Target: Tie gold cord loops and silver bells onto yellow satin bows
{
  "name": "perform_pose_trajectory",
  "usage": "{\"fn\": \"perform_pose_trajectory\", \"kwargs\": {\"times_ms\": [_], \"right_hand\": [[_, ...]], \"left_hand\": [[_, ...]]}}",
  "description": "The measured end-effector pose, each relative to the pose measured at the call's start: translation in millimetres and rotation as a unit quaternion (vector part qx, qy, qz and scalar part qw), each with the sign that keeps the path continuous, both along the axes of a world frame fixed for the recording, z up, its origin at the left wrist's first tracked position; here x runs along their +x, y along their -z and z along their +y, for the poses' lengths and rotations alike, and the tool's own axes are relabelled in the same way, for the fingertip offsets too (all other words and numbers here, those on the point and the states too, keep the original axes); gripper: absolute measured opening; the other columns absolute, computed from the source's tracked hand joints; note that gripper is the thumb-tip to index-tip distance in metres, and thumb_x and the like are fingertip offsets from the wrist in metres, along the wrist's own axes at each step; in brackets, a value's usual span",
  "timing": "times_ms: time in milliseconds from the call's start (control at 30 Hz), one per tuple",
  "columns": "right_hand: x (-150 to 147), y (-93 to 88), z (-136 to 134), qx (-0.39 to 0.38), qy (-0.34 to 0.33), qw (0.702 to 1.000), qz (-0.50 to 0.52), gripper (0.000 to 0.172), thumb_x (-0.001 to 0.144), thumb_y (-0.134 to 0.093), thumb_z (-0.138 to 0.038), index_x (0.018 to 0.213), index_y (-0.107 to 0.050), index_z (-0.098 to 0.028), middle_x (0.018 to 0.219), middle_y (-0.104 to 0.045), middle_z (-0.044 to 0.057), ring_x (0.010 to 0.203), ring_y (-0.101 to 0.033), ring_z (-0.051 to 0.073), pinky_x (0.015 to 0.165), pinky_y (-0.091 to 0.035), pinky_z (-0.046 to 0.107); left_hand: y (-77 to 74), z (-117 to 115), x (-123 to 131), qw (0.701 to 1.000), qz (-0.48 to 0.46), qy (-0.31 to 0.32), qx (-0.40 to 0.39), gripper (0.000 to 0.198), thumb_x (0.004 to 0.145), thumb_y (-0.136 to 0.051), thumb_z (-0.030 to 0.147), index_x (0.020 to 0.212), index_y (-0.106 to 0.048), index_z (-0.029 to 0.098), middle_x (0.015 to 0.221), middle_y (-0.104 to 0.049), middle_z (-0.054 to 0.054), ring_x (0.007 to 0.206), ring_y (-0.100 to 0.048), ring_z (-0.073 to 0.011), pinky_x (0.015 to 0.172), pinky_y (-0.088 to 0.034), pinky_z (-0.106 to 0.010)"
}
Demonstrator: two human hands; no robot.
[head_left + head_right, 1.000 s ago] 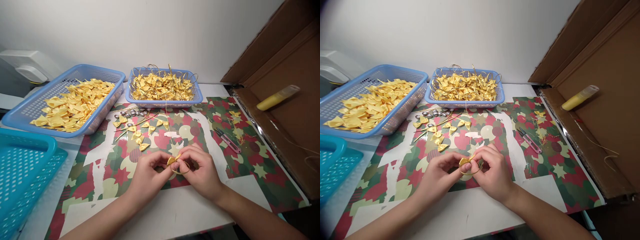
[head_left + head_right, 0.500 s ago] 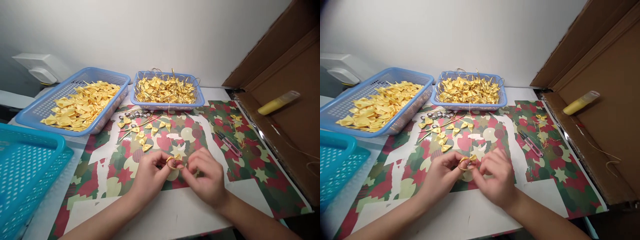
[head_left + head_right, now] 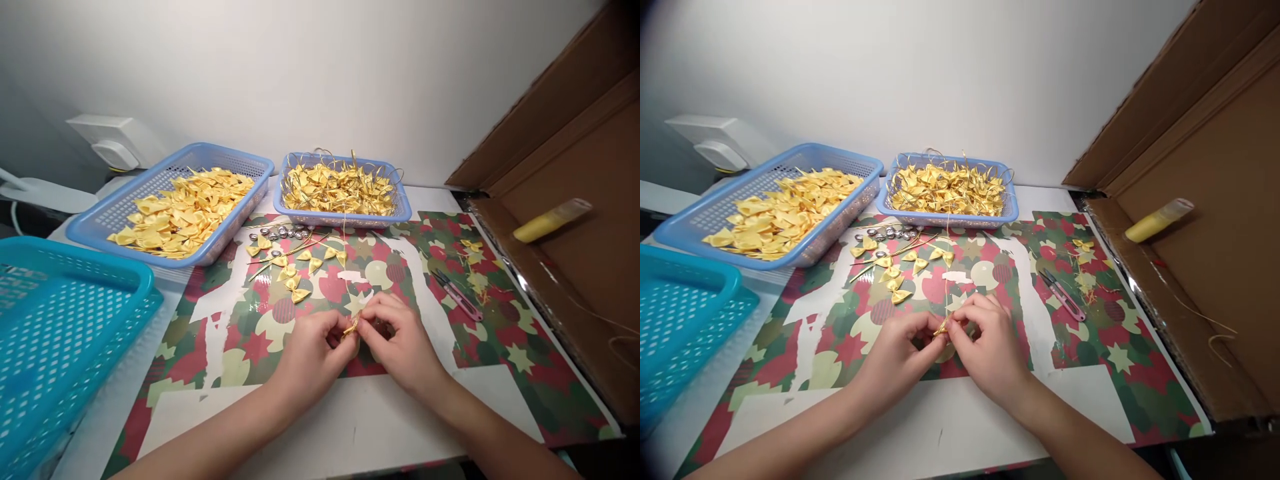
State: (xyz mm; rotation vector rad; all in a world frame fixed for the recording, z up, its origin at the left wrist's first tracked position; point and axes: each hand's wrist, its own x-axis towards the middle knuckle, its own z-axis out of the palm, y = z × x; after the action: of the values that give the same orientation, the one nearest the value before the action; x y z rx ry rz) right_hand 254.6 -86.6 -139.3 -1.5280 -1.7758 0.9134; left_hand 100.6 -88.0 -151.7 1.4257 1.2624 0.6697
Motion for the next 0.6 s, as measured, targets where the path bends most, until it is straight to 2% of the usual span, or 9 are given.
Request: {"fn": "perform_pose_trajectory", "kwargs": {"times_ms": [67,167,233,300,433,600], "right_hand": [[0,-1.0,1,-0.014,-0.006,0.997,0.076,0.022,0.089,-0.053,-0.026,0.068,-0.059,-0.021,0.074,-0.055,0.003,0.075,-0.052,0.018,0.061,-0.041,0.029],[4,-4.5,3,-0.037,-0.054,0.983,0.171,0.025,0.093,-0.049,-0.035,0.073,-0.056,-0.022,0.080,-0.051,0.003,0.077,-0.051,0.017,0.061,-0.044,0.028],[11,-10.3,5,-0.051,-0.091,0.970,0.221,0.026,0.094,-0.046,-0.040,0.076,-0.053,-0.022,0.084,-0.049,0.004,0.076,-0.050,0.017,0.061,-0.046,0.028],[22,-19.5,8,-0.044,-0.109,0.955,0.272,0.027,0.094,-0.046,-0.043,0.076,-0.051,-0.023,0.079,-0.050,0.004,0.073,-0.050,0.018,0.062,-0.046,0.030],[46,-46.9,18,0.015,-0.064,0.938,0.341,0.030,0.086,-0.056,-0.046,0.068,-0.048,-0.025,0.054,-0.034,-0.001,0.063,-0.046,0.020,0.064,-0.046,0.037],[70,-84.2,27,0.076,0.018,0.915,0.396,0.026,0.077,-0.069,-0.042,0.064,-0.052,-0.026,0.051,-0.020,-0.004,0.057,-0.041,0.019,0.063,-0.044,0.040]], "left_hand": [[-1.4,1,0,1.000,-0.014,-0.006,-0.015,0.018,0.080,-0.055,0.027,0.066,-0.058,0.017,0.059,-0.059,0.000,0.055,-0.049,-0.0116,0.051,-0.036,-0.022],[-2.8,5,-1,0.999,-0.038,-0.020,-0.023,0.020,0.080,-0.057,0.030,0.064,-0.055,0.017,0.057,-0.057,0.001,0.053,-0.048,-0.0110,0.049,-0.035,-0.022],[-2.3,7,-2,0.998,-0.045,-0.029,-0.024,0.020,0.079,-0.058,0.030,0.065,-0.056,0.017,0.058,-0.058,0.000,0.054,-0.050,-0.0118,0.050,-0.036,-0.022],[-0.8,10,-3,0.998,-0.053,-0.035,-0.027,0.019,0.079,-0.058,0.031,0.067,-0.058,0.017,0.063,-0.063,-0.002,0.058,-0.055,-0.0136,0.052,-0.039,-0.023],[1.0,14,-6,0.998,-0.039,-0.046,-0.020,0.021,0.081,-0.057,0.034,0.068,-0.059,0.017,0.063,-0.063,-0.003,0.056,-0.055,-0.0138,0.050,-0.038,-0.023],[-1.1,17,-11,0.998,0.006,-0.066,0.016,0.021,0.080,-0.057,0.033,0.067,-0.059,0.016,0.061,-0.062,-0.002,0.054,-0.051,-0.0131,0.048,-0.035,-0.023]]}}
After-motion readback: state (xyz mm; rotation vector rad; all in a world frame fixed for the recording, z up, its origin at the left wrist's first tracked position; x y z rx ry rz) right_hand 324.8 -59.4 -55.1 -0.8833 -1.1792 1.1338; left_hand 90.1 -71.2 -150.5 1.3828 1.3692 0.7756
